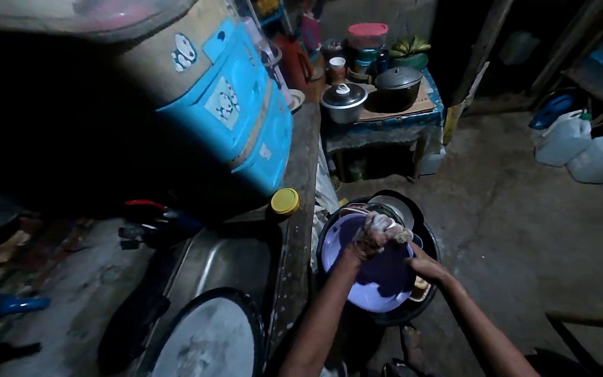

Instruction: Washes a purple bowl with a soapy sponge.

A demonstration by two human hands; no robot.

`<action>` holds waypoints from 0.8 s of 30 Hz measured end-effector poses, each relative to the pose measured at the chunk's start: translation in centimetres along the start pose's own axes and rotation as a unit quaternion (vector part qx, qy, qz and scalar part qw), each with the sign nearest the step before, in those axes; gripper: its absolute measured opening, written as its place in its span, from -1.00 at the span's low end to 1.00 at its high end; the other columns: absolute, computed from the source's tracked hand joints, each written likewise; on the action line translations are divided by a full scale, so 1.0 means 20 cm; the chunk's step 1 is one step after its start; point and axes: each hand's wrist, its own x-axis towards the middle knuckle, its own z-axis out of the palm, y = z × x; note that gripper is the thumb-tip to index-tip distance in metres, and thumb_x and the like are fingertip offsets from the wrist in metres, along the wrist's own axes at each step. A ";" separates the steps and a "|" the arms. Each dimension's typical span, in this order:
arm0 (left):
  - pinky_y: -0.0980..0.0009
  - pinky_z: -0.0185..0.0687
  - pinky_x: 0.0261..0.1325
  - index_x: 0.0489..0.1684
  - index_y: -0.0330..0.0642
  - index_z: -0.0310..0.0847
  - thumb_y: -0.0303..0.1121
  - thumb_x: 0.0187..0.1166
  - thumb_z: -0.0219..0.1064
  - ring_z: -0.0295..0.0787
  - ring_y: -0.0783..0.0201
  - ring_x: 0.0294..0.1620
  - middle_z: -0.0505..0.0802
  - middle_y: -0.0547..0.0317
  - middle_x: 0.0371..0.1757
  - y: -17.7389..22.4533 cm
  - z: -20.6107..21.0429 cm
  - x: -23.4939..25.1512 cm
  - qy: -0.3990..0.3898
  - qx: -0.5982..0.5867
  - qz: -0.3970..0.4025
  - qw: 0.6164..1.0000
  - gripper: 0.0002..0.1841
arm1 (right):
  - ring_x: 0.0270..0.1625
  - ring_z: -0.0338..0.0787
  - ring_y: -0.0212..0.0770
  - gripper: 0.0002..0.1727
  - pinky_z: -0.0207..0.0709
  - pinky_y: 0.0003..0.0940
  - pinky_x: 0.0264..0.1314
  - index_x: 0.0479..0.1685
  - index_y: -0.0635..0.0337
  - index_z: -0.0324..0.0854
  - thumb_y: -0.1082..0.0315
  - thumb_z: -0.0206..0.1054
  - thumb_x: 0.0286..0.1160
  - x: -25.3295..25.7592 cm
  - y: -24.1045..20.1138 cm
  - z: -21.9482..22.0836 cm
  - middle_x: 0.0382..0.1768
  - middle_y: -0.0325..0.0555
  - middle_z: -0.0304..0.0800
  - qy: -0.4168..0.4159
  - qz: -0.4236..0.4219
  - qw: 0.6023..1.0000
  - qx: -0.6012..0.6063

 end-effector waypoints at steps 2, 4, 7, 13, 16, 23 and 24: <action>-0.19 0.36 0.56 -0.01 -0.43 0.83 -0.57 0.47 0.32 0.76 -0.31 0.25 0.87 -0.34 0.10 -0.03 -0.01 0.00 0.011 0.024 -0.074 0.997 -0.76 | 0.69 0.38 -0.17 -0.12 0.33 -0.24 0.69 0.85 0.31 -0.04 0.70 0.09 0.35 0.00 0.02 -0.01 0.75 0.19 0.21 0.003 -0.024 1.000 0.016; -0.34 0.36 0.48 0.04 -0.38 0.85 -0.62 0.40 0.25 0.77 -0.36 0.27 0.88 -0.29 0.15 -0.14 0.04 -0.05 0.079 0.087 -0.126 0.985 -0.68 | 0.70 0.37 -0.27 -0.06 0.34 -0.32 0.69 0.86 0.24 -0.04 0.69 0.11 0.26 0.00 0.07 -0.01 0.78 0.09 0.18 0.021 -0.055 0.997 0.046; -0.33 0.44 0.38 0.08 -0.37 0.84 -0.62 0.34 0.21 0.76 -0.33 0.27 0.88 -0.23 0.18 -0.18 0.06 -0.15 0.127 0.162 -0.225 0.952 -0.62 | 0.73 0.32 -0.26 -0.06 0.28 -0.35 0.72 0.84 0.31 -0.03 0.64 0.14 0.23 -0.04 0.14 0.03 0.78 0.15 0.16 0.047 -0.088 0.993 0.057; -0.31 0.22 0.63 0.11 -0.48 0.78 -0.59 0.41 0.24 0.63 -0.43 0.41 0.79 -0.43 0.26 -0.05 0.14 -0.21 0.093 0.028 -0.218 0.971 -0.66 | 0.72 0.36 -0.14 -0.12 0.23 -0.28 0.76 0.81 0.40 0.02 0.73 0.15 0.29 -0.05 0.16 0.16 0.74 0.26 0.22 0.052 -0.063 0.996 0.046; -0.32 0.13 0.67 0.16 -0.48 0.76 -0.52 0.51 0.29 0.59 -0.43 0.46 0.77 -0.43 0.31 -0.01 0.12 -0.18 0.025 0.005 -0.180 0.983 -0.68 | 0.74 0.32 -0.11 -0.13 0.18 -0.29 0.77 0.82 0.44 -0.05 0.75 0.11 0.35 -0.04 0.11 0.17 0.75 0.31 0.17 0.057 -0.048 0.995 0.062; -0.28 0.43 0.47 0.16 -0.47 0.76 -0.71 0.38 0.20 0.68 -0.46 0.32 0.78 -0.47 0.24 -0.12 0.02 -0.16 0.180 0.117 -0.298 0.930 -0.61 | 0.69 0.38 -0.20 -0.05 0.30 -0.31 0.69 0.84 0.35 -0.03 0.63 0.19 0.22 -0.08 0.16 0.17 0.76 0.22 0.19 0.062 -0.072 0.989 0.114; -0.32 0.43 0.43 0.12 -0.48 0.78 -0.70 0.33 0.22 0.70 -0.49 0.26 0.80 -0.50 0.18 -0.12 0.03 -0.16 0.184 0.101 -0.253 0.944 -0.62 | 0.61 0.47 -0.21 -0.01 0.41 -0.29 0.59 0.83 0.33 -0.03 0.56 0.26 0.18 -0.08 0.15 0.14 0.70 0.21 0.28 0.043 -0.049 0.990 0.127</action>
